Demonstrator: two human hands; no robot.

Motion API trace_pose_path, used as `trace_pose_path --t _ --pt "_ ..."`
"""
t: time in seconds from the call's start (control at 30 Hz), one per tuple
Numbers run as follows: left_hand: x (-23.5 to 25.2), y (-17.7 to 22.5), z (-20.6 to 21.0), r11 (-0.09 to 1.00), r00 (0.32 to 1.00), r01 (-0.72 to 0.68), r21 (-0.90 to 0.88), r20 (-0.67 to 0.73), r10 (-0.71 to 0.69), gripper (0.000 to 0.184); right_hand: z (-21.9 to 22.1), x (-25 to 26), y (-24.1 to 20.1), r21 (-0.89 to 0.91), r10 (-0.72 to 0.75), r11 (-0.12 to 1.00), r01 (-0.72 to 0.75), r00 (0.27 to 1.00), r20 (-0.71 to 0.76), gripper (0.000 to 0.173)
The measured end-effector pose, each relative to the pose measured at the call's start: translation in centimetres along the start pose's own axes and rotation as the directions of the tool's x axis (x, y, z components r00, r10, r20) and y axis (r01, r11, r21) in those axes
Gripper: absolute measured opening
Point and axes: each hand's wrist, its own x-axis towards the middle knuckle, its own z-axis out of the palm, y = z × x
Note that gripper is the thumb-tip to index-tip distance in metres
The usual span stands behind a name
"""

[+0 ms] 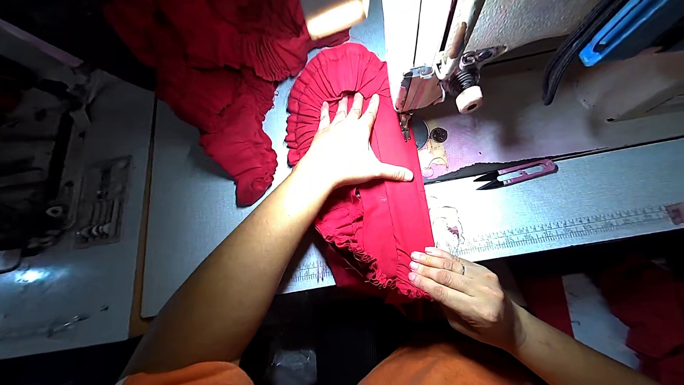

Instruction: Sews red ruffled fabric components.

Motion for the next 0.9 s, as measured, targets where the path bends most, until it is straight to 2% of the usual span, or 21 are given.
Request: trace_pose_path --t 0.4,0.53,0.7,0.9 --pt "0.0 -0.7 0.0 0.998 0.997 -0.051 0.038 0.052 0.049 0.161 0.3 -0.1 0.2 -0.007 -0.009 1.0 0.008 1.0 -0.024 0.023" --pt "-0.2 -0.4 -0.3 0.998 0.997 -0.038 0.041 0.074 0.035 0.155 0.3 -0.1 0.1 -0.012 -0.011 1.0 0.011 1.0 -0.026 0.023" --pt "-0.1 -0.5 0.2 1.0 1.0 -0.021 0.015 0.021 0.021 0.131 0.2 0.0 -0.1 -0.019 0.002 1.0 -0.002 1.0 -0.021 0.024" --pt "0.1 0.3 0.0 1.0 0.999 0.028 -0.001 0.02 -0.028 0.137 -0.1 0.1 -0.1 -0.024 0.005 1.0 -0.005 1.0 -0.012 0.024"
